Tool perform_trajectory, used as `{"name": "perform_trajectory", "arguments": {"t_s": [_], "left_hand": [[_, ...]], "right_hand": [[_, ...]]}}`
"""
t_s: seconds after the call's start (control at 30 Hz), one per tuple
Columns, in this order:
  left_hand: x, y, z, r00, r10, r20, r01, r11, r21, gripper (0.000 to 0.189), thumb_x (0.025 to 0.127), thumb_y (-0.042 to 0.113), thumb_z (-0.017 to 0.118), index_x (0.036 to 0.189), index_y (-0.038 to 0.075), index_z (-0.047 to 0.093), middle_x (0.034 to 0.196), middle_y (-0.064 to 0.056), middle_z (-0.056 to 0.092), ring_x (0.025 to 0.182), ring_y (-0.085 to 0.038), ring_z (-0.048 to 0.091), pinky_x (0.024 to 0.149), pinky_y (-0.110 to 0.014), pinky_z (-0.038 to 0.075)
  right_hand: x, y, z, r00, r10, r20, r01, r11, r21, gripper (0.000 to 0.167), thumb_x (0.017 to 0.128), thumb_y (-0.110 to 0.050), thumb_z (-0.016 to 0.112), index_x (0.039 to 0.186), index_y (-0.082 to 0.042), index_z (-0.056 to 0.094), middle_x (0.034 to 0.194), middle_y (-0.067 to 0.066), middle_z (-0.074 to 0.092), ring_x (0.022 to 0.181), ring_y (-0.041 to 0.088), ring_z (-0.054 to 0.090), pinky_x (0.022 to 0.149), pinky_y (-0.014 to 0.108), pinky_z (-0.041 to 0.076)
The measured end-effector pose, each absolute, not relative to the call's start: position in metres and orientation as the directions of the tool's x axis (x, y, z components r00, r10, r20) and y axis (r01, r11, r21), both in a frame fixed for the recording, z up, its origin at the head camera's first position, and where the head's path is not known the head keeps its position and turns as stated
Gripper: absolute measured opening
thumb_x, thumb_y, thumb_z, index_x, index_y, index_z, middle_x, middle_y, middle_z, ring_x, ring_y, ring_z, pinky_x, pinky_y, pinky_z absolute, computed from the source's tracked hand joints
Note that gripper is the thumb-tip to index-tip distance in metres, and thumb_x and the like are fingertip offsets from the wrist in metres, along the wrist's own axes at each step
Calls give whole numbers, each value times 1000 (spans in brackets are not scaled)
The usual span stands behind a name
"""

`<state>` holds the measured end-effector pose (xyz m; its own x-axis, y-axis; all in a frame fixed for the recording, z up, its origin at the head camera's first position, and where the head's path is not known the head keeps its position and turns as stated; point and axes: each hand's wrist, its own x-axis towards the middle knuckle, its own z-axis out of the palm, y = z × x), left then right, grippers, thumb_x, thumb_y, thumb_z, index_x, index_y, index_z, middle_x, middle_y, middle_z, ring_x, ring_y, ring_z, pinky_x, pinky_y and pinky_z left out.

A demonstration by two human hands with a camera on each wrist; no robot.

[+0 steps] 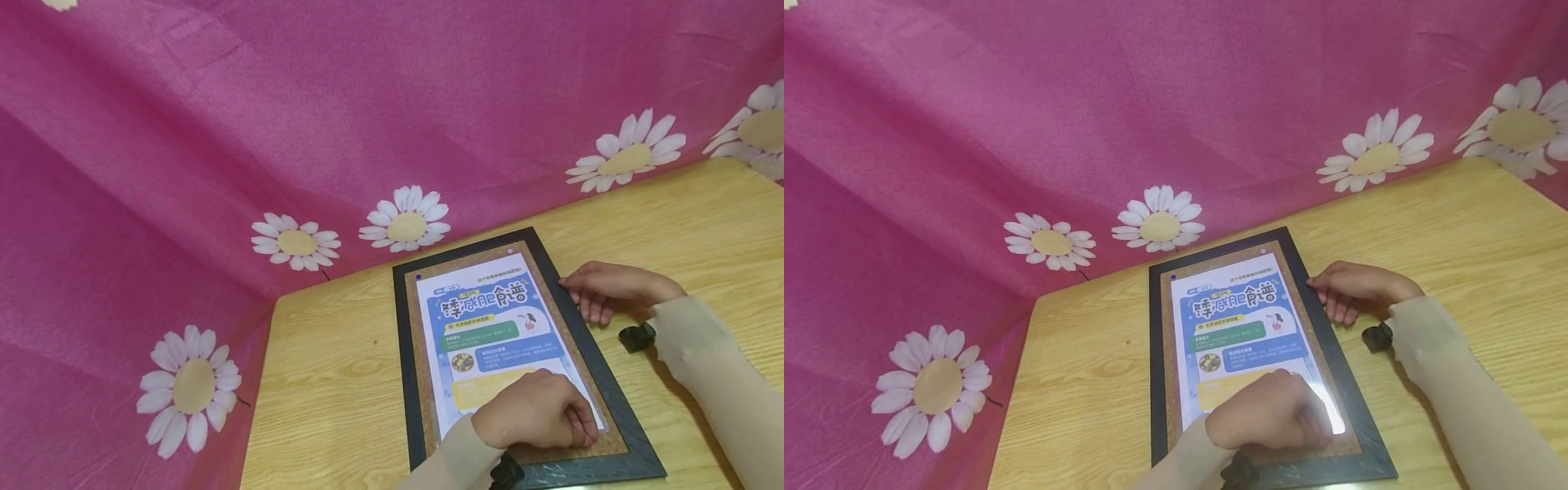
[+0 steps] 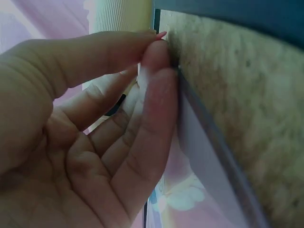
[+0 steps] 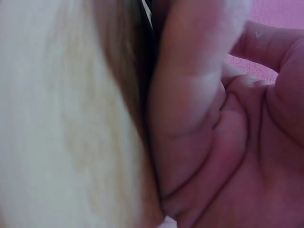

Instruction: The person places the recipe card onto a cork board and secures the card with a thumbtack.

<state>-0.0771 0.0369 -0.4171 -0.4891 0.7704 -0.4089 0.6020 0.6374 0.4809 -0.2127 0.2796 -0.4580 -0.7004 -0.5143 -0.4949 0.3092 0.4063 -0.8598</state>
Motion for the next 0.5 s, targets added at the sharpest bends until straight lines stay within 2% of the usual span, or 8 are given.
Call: {"name": "perform_trajectory", "arguments": {"t_s": [0.2,0.5], "left_hand": [[-76,38,-417,-506,759,-409,612,650,451,15,94,21,77,93,35,80,74,30,68,66,22,52,67,-1,42],[-73,38,-415,-532,752,-389,637,658,402,12,93,25,78,89,35,81,70,29,66,63,20,51,63,-3,41]], "right_hand": [[-213,279,-459,-701,-497,-512,345,392,-853,44,111,-33,42,81,-9,61,64,-1,67,53,9,62,56,26,55],[-213,279,-460,-703,-498,-508,337,396,-854,44,111,-33,42,81,-8,61,64,0,67,53,9,62,56,26,56]]}}
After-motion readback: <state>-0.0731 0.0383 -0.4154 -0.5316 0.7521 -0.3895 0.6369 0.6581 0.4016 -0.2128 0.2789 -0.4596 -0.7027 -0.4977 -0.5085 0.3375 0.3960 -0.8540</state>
